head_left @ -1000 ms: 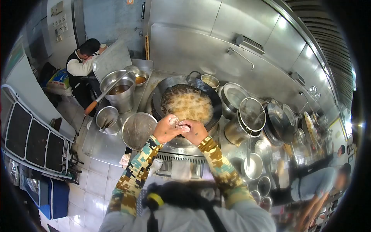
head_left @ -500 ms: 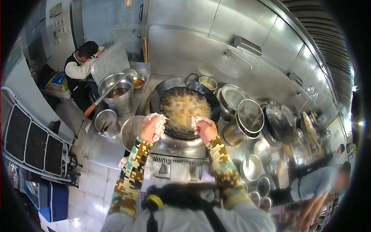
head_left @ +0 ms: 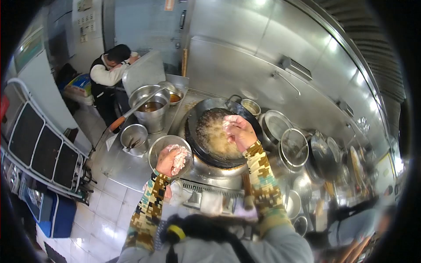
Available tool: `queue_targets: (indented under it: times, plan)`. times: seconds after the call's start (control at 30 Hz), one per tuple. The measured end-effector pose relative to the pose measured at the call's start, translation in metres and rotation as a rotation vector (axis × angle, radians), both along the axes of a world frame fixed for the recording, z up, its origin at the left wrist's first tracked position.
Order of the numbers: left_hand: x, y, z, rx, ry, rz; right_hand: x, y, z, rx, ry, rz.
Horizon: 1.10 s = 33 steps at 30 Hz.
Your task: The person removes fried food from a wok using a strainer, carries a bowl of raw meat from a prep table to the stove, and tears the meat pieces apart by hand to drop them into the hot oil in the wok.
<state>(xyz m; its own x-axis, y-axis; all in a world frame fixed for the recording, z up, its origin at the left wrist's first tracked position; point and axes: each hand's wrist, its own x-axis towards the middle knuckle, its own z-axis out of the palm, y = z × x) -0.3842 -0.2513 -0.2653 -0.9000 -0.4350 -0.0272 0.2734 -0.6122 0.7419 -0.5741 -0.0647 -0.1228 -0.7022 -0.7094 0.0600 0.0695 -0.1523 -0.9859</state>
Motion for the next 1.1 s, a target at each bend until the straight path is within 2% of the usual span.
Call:
queue_targets:
  times: [0.1, 0.13, 0.2, 0.27, 0.3, 0.33, 0.37, 0.43, 0.5, 0.53, 0.6, 0.63, 0.67, 0.7, 0.73, 0.77, 0.8, 0.87, 0.9, 0.97, 1.07, 1.1]
  plan:
    - [0.019, -0.014, -0.007, 0.014, 0.0, 0.014, -0.01, -0.016, -0.004, -0.071, -0.013, -0.009]
    - [0.025, -0.015, -0.004, 0.04, 0.01, 0.017, -0.021, -0.021, -0.01, 0.076, 0.038, -0.007]
    - [0.033, -0.017, 0.003, 0.053, 0.014, 0.026, -0.04, -0.05, -0.053, 0.453, 0.643, -0.1]
    - [0.043, -0.015, 0.015, -0.02, -0.044, -0.044, -0.036, -0.07, -0.071, 0.831, 1.012, -0.049]
    - [0.046, -0.015, 0.019, -0.056, -0.072, -0.079, -0.032, -0.078, -0.08, 1.031, 1.064, 0.064]
    - [0.047, -0.015, 0.017, 0.105, 0.1, -0.217, -0.045, -0.086, -0.105, 1.071, 0.988, 0.082]
    - [0.045, -0.01, 0.018, 0.081, 0.123, -0.151, -0.068, -0.099, -0.14, 1.112, 0.906, 0.104]
    - [0.04, 0.002, 0.02, 0.033, 0.16, -0.026, -0.072, -0.112, -0.15, 1.097, 0.923, 0.08]
    - [0.043, 0.005, 0.026, -0.008, 0.147, -0.018, -0.038, -0.109, -0.092, 0.994, 1.11, -0.02]
    - [0.042, 0.002, 0.026, -0.054, 0.106, -0.02, -0.011, -0.101, -0.05, 0.847, 0.978, 0.036]
    - [0.035, 0.002, 0.027, -0.133, 0.102, -0.038, 0.013, -0.083, -0.044, 0.342, 0.784, 0.225]
    - [0.03, 0.004, 0.03, -0.165, 0.137, -0.048, 0.043, -0.072, -0.023, 0.385, 0.683, 0.378]
    - [0.023, 0.004, 0.032, -0.23, 0.133, -0.073, 0.05, -0.063, -0.045, 0.274, 0.74, 0.373]
    - [0.016, 0.006, 0.032, -0.299, 0.132, -0.11, 0.065, -0.055, -0.042, 0.324, 0.741, 0.411]
    - [0.007, 0.01, 0.03, -0.41, 0.134, -0.062, 0.08, -0.045, -0.014, 0.474, 0.728, 0.431]
    - [0.002, 0.012, 0.036, -0.496, 0.083, -0.034, 0.066, -0.041, -0.048, 0.303, 0.266, 0.449]
    - [-0.004, 0.014, 0.041, -0.582, 0.03, -0.008, 0.053, -0.036, -0.066, 0.221, 0.286, 0.426]
    - [-0.009, 0.01, 0.059, -0.55, -0.075, -0.255, 0.05, -0.02, -0.066, 0.154, 0.227, 0.307]
    - [-0.013, 0.015, 0.06, -0.529, -0.045, -0.248, 0.048, -0.013, -0.07, 0.14, 0.204, 0.238]
    - [-0.024, 0.029, 0.058, -0.437, -0.006, -0.186, 0.05, -0.003, -0.063, 0.114, -0.039, 0.141]
    - [-0.039, 0.041, 0.05, -0.312, 0.01, -0.151, 0.038, 0.021, -0.076, 0.022, -0.043, 0.003]
    - [-0.044, 0.038, 0.045, -0.253, 0.009, -0.115, 0.031, 0.03, -0.077, 0.096, 0.078, -0.096]
